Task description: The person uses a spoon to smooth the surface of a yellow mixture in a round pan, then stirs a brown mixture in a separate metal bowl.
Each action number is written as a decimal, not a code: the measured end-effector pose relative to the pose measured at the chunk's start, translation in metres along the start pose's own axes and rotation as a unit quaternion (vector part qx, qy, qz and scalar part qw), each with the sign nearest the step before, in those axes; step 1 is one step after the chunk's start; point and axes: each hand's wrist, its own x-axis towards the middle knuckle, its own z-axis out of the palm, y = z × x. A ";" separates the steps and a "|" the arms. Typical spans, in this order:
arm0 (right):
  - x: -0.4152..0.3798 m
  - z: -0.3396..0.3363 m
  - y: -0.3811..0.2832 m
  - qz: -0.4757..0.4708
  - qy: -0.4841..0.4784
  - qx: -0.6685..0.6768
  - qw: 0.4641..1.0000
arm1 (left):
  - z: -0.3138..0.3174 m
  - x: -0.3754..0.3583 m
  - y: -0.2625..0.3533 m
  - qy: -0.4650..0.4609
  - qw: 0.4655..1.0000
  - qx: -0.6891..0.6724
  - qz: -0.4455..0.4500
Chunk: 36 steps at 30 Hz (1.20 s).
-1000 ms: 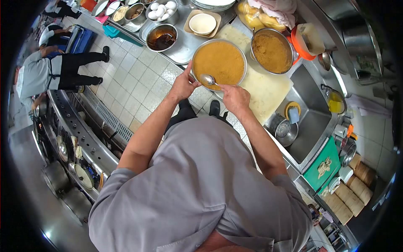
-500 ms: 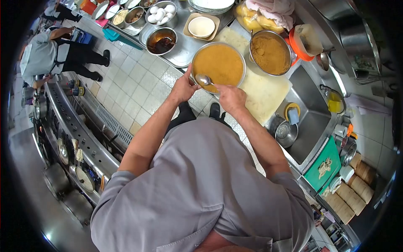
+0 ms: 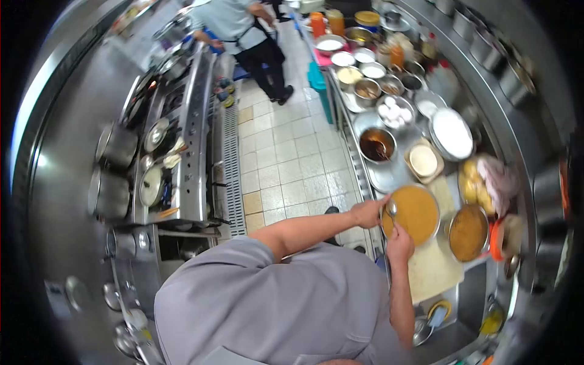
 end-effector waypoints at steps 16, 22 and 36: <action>-0.025 -0.047 0.036 -0.016 -0.084 -0.054 0.995 | -0.028 0.023 0.009 -0.052 0.996 0.046 0.059; -0.033 -0.047 0.045 -0.077 -0.019 -0.002 0.997 | -0.031 0.038 -0.003 -0.119 0.988 -0.100 0.015; -0.044 -0.069 0.049 -0.011 -0.085 -0.055 0.995 | -0.012 0.001 0.017 -0.051 0.999 0.002 -0.006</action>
